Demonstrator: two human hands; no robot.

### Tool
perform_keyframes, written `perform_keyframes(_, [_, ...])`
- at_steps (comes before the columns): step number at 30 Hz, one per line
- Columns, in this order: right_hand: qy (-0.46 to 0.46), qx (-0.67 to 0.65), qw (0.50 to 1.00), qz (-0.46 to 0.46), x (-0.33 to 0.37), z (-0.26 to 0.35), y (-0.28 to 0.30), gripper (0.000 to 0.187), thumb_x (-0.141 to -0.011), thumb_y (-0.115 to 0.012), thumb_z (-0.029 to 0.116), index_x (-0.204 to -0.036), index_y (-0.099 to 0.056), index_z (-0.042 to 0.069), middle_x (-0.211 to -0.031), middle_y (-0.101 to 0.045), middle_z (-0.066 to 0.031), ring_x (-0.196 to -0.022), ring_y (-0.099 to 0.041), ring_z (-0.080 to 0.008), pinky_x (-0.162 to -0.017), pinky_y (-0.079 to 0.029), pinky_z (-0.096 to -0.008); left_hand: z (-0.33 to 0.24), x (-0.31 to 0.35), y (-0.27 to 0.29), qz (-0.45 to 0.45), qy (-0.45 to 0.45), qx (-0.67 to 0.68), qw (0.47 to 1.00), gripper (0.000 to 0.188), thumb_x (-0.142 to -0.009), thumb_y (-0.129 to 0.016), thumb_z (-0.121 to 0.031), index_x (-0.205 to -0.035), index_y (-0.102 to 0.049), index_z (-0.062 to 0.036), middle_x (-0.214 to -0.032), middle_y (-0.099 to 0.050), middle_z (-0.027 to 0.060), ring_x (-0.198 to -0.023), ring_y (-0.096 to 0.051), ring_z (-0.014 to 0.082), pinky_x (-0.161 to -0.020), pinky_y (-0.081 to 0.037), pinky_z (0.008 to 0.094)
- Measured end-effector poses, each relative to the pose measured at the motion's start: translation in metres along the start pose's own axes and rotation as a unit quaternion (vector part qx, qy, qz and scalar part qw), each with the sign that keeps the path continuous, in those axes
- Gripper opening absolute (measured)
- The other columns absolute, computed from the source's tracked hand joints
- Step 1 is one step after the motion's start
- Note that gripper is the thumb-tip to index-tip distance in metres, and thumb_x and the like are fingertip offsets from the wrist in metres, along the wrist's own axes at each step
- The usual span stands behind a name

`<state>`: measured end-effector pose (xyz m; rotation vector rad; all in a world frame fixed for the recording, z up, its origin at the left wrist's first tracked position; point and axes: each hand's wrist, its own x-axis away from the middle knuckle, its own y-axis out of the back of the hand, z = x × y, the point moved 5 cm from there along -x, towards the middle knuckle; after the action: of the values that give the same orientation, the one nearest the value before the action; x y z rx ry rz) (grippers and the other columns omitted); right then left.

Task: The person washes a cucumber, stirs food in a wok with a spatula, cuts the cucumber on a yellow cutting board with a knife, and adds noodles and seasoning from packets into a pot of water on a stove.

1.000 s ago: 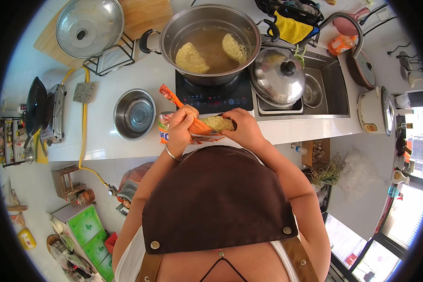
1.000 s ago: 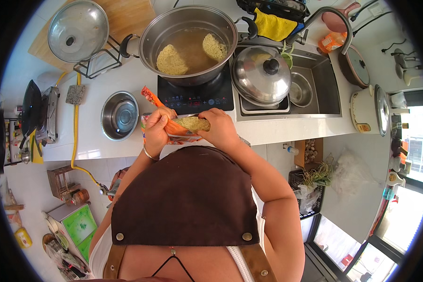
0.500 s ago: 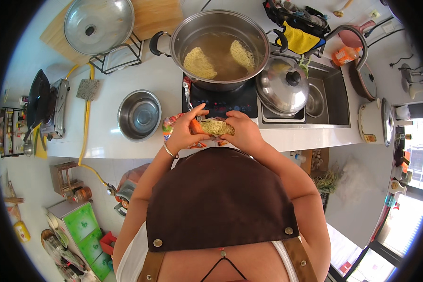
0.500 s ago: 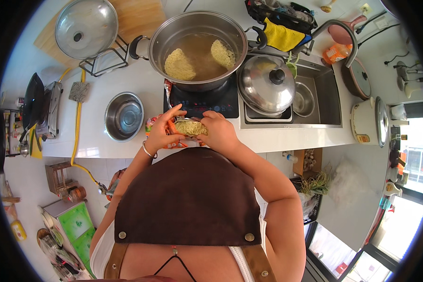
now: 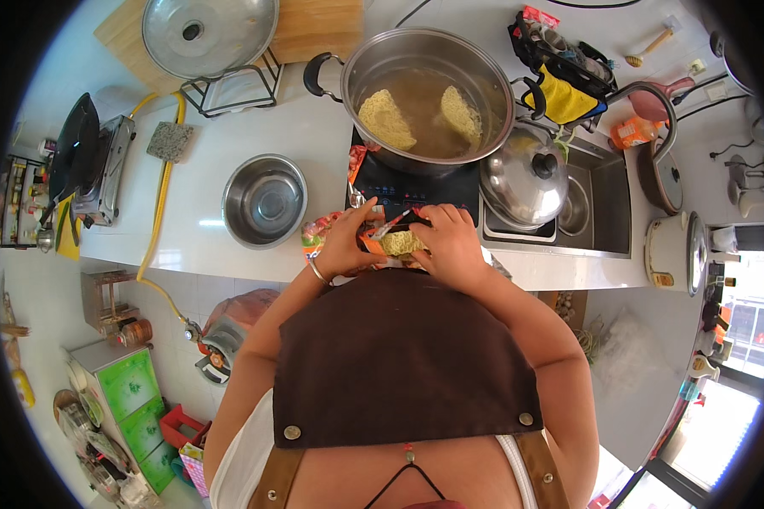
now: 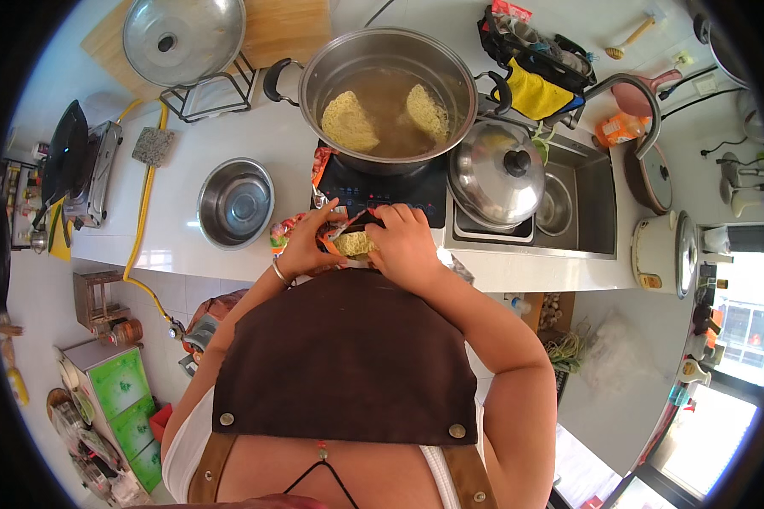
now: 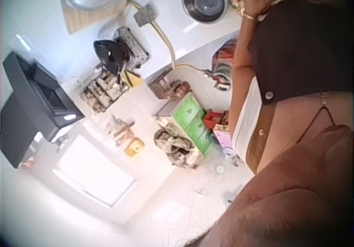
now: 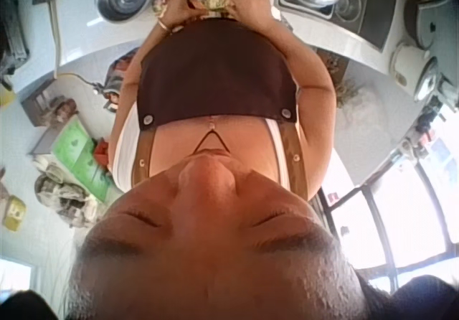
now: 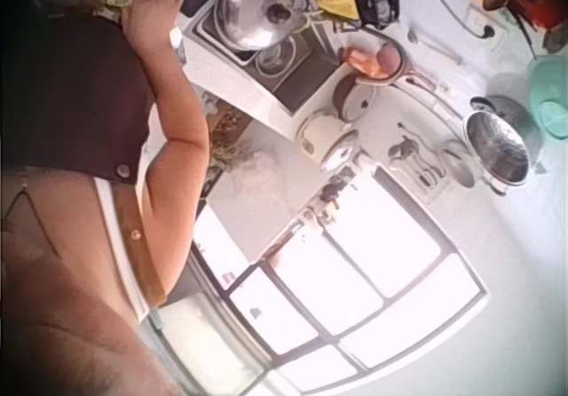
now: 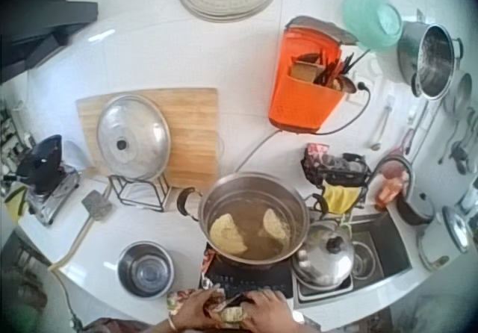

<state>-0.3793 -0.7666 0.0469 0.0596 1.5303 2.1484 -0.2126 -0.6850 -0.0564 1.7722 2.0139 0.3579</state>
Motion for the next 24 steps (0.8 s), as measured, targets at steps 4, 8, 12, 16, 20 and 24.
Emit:
perform_keyframes(4, [-0.017, -0.047, 0.999, 0.003, 0.0, 0.002, 0.009, 0.031, -0.059, -0.075, 0.015, -0.089, -0.067, 0.009, -0.097, -0.056, -0.0068, -0.099, -0.052, -0.027, -0.086, -0.039, -0.0398, 0.002, 0.009, 0.004, -0.01, -0.003, 0.059, 0.998, 0.111, -0.051, -0.089, -0.021, -0.145, -0.032, -0.0072, -0.124, -0.06, 0.0103, -0.11, -0.055, 0.0312, -0.097, -0.04, 0.0407])
perform_keyframes(8, [-0.025, -0.087, 0.996, 0.007, -0.002, 0.0, 0.018, 0.032, -0.059, -0.076, 0.015, -0.089, -0.067, 0.008, -0.101, -0.058, -0.0065, -0.102, -0.052, -0.0269, -0.088, -0.04, -0.0404, -0.006, 0.014, 0.011, 0.001, -0.005, -0.004, 1.0, 0.113, -0.052, -0.089, -0.02, -0.147, -0.028, -0.0078, -0.125, -0.06, 0.0095, -0.113, -0.053, 0.0314, -0.097, -0.041, 0.0411])
perform_keyframes(12, [-0.022, -0.135, 0.99, -0.017, -0.005, -0.002, 0.029, 0.034, -0.06, -0.076, 0.014, -0.091, -0.066, 0.006, -0.097, -0.062, -0.008, -0.095, -0.057, -0.0293, -0.086, -0.043, -0.0413, -0.002, 0.016, 0.014, -0.013, 0.005, 0.011, 1.0, 0.112, -0.053, -0.089, -0.019, -0.147, -0.029, -0.008, -0.126, -0.06, 0.0084, -0.114, -0.053, 0.0311, -0.098, -0.041, 0.0411])
perform_keyframes(16, [-0.18, -0.292, 0.939, 0.03, -0.003, -0.019, 0.034, 0.036, -0.067, -0.078, 0.014, -0.097, -0.064, 0.0, -0.089, -0.065, -0.0094, -0.081, -0.061, -0.0208, -0.078, -0.048, -0.0325, 0.004, 0.017, 0.017, -0.002, 0.031, 0.048, 0.998, 0.109, -0.055, -0.088, -0.019, -0.146, -0.03, -0.0079, -0.126, -0.06, 0.0082, -0.113, -0.054, 0.0309, -0.098, -0.042, 0.0404])
perform_keyframes(20, [-0.266, -0.382, 0.881, 0.081, -0.006, -0.033, 0.039, 0.034, -0.072, -0.076, 0.008, -0.102, -0.063, -0.001, -0.092, -0.065, -0.0037, -0.086, -0.057, -0.008, -0.08, -0.046, -0.0247, 0.006, 0.015, 0.023, 0.049, 0.031, 0.034, 0.998, 0.109, -0.058, -0.086, -0.009, -0.148, -0.026, -0.0119, -0.13, -0.055, 0.0081, -0.118, -0.053, 0.0246, -0.096, -0.046, 0.035])
perform_keyframes(24, [-0.311, -0.461, 0.828, 0.073, -0.006, -0.038, 0.034, 0.035, -0.074, -0.076, 0.008, -0.105, -0.063, -0.001, -0.094, -0.066, -0.0023, -0.086, -0.057, -0.0079, -0.081, -0.047, -0.0246, -0.006, 0.009, 0.029, 0.045, 0.063, 0.125, 0.989, 0.088, -0.059, -0.085, -0.017, -0.137, -0.045, -0.0072, -0.128, -0.057, 0.0099, -0.113, -0.054, 0.0281, -0.094, -0.046, 0.0374])
